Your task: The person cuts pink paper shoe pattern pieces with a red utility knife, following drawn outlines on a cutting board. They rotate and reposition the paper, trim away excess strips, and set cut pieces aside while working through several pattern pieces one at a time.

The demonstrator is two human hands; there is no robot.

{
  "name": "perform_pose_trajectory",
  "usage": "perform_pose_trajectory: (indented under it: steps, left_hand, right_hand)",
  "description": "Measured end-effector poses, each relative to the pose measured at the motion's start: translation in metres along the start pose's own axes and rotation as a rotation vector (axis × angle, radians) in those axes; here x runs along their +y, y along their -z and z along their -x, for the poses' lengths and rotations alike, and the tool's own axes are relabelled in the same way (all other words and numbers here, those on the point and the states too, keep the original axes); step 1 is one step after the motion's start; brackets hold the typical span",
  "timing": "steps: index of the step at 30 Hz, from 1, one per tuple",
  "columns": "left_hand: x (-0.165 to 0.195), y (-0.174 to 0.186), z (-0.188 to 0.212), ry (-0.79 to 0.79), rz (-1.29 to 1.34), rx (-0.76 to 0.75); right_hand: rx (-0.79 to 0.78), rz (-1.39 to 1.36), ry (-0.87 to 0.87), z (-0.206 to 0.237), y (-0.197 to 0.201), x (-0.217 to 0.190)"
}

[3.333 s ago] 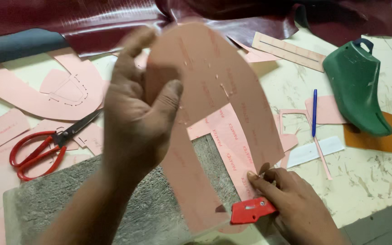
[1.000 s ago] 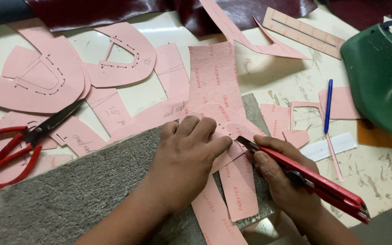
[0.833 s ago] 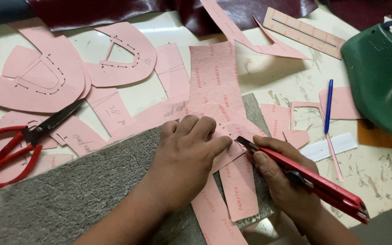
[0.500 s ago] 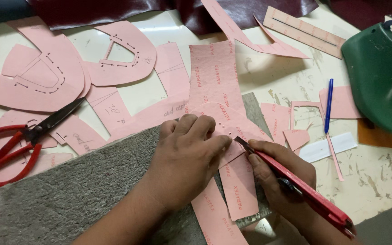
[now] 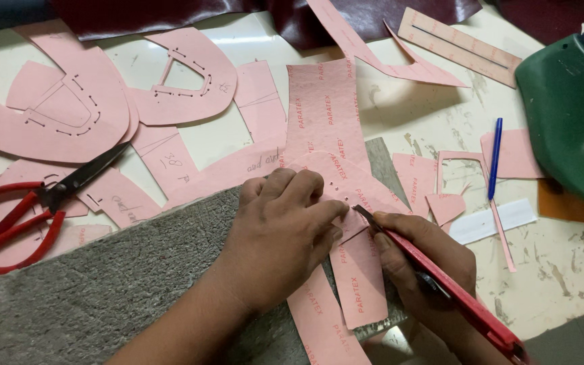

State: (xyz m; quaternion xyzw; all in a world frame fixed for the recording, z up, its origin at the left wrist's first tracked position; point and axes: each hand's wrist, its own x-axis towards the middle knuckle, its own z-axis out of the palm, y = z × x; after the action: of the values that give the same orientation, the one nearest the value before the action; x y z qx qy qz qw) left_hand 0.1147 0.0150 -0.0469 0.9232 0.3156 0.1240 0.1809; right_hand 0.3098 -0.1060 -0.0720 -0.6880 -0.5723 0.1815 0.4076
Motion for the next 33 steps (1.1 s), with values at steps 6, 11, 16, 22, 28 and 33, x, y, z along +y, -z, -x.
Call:
perform_pose_trajectory:
  steps: [6,11,16,22,28,33]
  left_hand:
    - [-0.0001,0.0006,0.0004,-0.013,0.001,0.039]
    - [-0.0003,0.0000,0.0012,-0.010,0.003,0.029]
    - [-0.0004,-0.0019,0.0018,-0.010,0.002,0.023]
    - [-0.0011,-0.0002,0.0033,-0.021,0.029,0.083]
    - [-0.0011,0.0021,0.0043,0.003,0.064,0.053]
    - [0.0004,0.0011,0.0041,-0.009,0.041,0.076]
  right_hand:
    - [0.030,-0.008,0.030,0.0017,-0.0022,0.0023]
    - [0.047,-0.066,0.038,0.0021,-0.0045,0.0018]
    - [0.059,0.042,0.172,0.0026,-0.0036,-0.0029]
    - [0.064,0.031,0.148,0.0014,-0.0025,-0.0022]
    - [0.075,-0.044,0.083,0.0054,-0.0039,0.0029]
    - [0.089,-0.058,-0.012,0.0091,-0.0052,0.0040]
